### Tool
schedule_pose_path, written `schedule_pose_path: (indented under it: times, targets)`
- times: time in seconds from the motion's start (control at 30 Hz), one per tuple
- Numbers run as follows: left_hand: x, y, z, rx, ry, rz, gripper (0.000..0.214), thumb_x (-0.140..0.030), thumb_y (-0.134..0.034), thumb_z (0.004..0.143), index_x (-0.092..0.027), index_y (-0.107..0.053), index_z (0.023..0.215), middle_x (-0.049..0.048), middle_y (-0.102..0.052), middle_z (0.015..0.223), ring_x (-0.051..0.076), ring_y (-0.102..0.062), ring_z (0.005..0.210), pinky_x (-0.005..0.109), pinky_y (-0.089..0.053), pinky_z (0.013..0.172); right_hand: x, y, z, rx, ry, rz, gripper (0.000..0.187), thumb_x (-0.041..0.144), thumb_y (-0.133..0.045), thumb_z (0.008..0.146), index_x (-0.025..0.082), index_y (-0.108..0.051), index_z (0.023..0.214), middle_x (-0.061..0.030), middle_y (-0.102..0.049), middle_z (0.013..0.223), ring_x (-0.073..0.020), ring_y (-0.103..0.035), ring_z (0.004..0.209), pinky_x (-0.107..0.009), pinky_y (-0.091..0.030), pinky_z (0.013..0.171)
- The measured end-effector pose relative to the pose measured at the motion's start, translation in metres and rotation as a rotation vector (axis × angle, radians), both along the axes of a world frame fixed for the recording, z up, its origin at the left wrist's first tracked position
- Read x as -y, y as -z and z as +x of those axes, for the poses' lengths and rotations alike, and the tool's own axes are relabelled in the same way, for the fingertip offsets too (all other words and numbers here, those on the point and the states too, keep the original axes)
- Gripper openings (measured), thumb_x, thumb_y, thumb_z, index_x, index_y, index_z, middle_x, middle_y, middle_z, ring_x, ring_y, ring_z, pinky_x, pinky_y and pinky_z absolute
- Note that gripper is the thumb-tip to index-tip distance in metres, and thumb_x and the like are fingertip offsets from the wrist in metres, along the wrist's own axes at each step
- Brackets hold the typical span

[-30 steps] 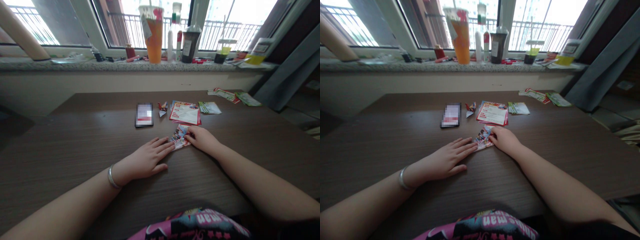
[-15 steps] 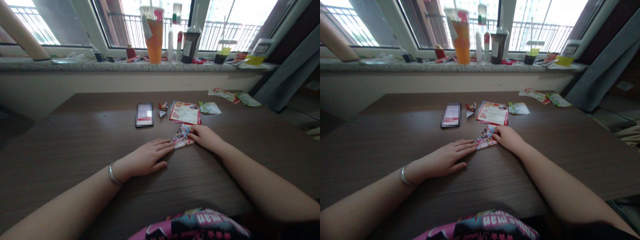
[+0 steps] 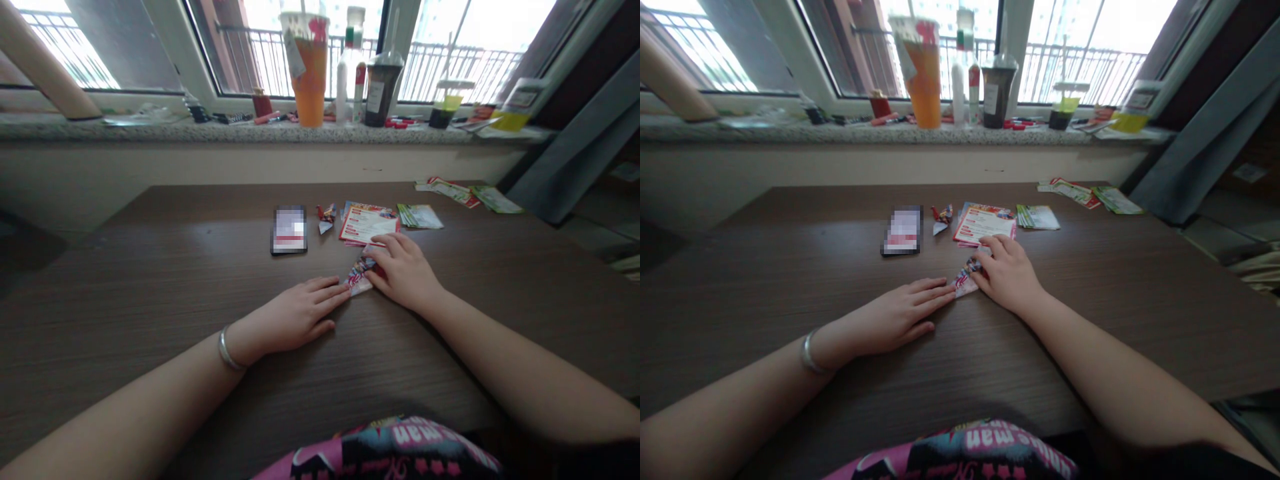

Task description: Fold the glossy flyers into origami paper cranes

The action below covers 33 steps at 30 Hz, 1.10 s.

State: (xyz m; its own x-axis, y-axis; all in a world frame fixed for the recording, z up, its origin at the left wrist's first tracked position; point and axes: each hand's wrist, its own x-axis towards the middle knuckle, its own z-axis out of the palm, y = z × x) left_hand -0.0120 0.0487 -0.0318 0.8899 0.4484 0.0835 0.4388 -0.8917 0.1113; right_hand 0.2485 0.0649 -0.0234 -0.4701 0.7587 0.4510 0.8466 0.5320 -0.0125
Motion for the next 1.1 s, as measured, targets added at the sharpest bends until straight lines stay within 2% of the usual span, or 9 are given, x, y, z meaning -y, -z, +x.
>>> schedule_pose_path:
  times: [0.07,0.17,0.27,0.33,0.47,0.7,1.1]
  targets:
    - [0.0,0.0,0.0,-0.001,0.001,0.001,0.058,-0.032,-0.046,0.095,-0.02,-0.028,0.148,0.0053,-0.035,0.152,0.023,-0.029,0.141,0.038,-0.026,0.115,0.003,0.001,-0.005,0.038,-0.122,-0.022,0.027,0.039,-0.054,0.09,0.021,-0.067,0.104,-0.0096,-0.063,0.119,-0.0297,-0.045,0.122,-0.048,-0.031,0.107]
    - [0.0,0.0,0.001,0.011,0.005,0.005,0.06,-0.031,-0.049,0.094,-0.02,-0.027,0.149,0.0055,-0.036,0.152,0.023,-0.029,0.141,0.038,-0.027,0.115,0.002,0.005,-0.008,0.064,-0.224,-0.097,0.024,0.037,-0.049,0.093,0.022,-0.068,0.096,-0.0051,-0.069,0.1,-0.0239,-0.055,0.107,-0.049,-0.022,0.112]
    - [-0.001,-0.001,0.001,0.03,0.019,0.008,0.06,-0.031,-0.05,0.093,-0.019,-0.029,0.148,0.0069,-0.039,0.15,0.024,-0.032,0.14,0.039,-0.03,0.113,-0.004,0.008,-0.008,0.019,-0.26,-0.172,0.023,0.036,-0.051,0.093,0.02,-0.068,0.09,-0.0055,-0.069,0.094,-0.0215,-0.058,0.097,-0.045,-0.031,0.104]
    - [-0.002,-0.002,0.002,0.048,0.03,0.015,0.057,-0.031,-0.05,0.092,-0.018,-0.033,0.146,0.0084,-0.043,0.147,0.025,-0.036,0.137,0.04,-0.034,0.112,-0.008,0.01,-0.007,-0.028,-0.256,-0.225,0.02,0.035,-0.055,0.091,0.02,-0.067,0.088,-0.0059,-0.068,0.092,-0.0215,-0.058,0.095,-0.04,-0.038,0.093]
    - [-0.004,-0.002,0.005,0.077,0.015,0.052,0.046,-0.03,-0.049,0.092,-0.016,-0.047,0.136,0.0121,-0.056,0.131,0.026,-0.051,0.122,0.041,-0.044,0.103,-0.013,0.014,-0.006,-0.08,-0.2,-0.295,0.016,0.035,-0.061,0.087,0.02,-0.067,0.086,-0.0045,-0.067,0.086,-0.0213,-0.058,0.09,-0.037,-0.038,0.084]
    - [-0.005,-0.002,0.009,0.129,0.011,0.085,0.039,-0.025,-0.048,0.092,-0.016,-0.053,0.13,0.0123,-0.061,0.12,0.025,-0.056,0.112,0.04,-0.049,0.097,-0.016,0.019,-0.008,-0.123,-0.131,-0.332,0.012,0.034,-0.067,0.083,0.022,-0.068,0.086,-0.0039,-0.068,0.086,-0.0224,-0.059,0.092,-0.037,-0.037,0.087]
    - [-0.003,-0.003,0.017,0.09,-0.012,0.139,0.032,-0.023,-0.045,0.092,-0.014,-0.057,0.12,0.0116,-0.063,0.112,0.024,-0.057,0.105,0.039,-0.051,0.092,-0.014,0.015,-0.012,-0.085,-0.091,-0.36,0.012,0.033,-0.064,0.084,0.021,-0.067,0.086,-0.0044,-0.067,0.087,-0.0229,-0.058,0.093,-0.037,-0.036,0.086]
